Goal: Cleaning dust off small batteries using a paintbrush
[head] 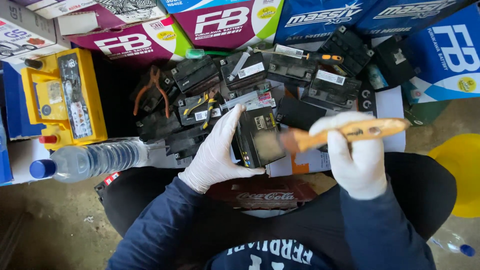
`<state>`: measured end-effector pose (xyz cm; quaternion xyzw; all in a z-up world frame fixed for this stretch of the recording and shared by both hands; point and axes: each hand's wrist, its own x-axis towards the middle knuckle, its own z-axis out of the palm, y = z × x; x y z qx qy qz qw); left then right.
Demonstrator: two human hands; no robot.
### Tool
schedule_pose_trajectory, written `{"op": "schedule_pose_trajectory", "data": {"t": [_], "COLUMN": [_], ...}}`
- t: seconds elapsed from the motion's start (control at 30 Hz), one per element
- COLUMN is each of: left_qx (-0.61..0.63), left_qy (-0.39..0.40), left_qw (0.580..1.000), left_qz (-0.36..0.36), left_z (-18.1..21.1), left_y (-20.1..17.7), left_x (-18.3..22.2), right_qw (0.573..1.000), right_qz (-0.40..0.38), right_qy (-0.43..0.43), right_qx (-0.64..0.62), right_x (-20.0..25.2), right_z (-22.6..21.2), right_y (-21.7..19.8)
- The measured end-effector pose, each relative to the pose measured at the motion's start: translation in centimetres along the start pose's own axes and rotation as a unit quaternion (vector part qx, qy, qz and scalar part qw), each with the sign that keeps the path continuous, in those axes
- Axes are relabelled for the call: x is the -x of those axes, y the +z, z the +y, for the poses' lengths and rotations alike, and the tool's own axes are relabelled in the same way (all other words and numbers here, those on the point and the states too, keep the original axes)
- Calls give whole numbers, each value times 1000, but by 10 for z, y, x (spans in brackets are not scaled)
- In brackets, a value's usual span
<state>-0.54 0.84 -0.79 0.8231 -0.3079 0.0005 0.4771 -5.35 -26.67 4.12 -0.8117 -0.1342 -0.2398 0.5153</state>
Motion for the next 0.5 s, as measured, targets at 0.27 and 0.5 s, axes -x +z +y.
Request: {"op": "schedule_pose_trajectory", "data": {"t": [0.27, 0.5], "left_qx": [-13, -6], "left_qy": [26, 25], "left_qw": [1000, 1000], "left_qz": [-7, -3], "left_z": [1, 3], "left_y": [-5, -4], "left_x": [-2, -4], "right_qw": [999, 991], "right_qz": [17, -69], "right_qy": [-6, 9], "right_qx": [-47, 111], "right_x": [-13, -6], "right_z": [4, -41], "right_y": [10, -7]}}
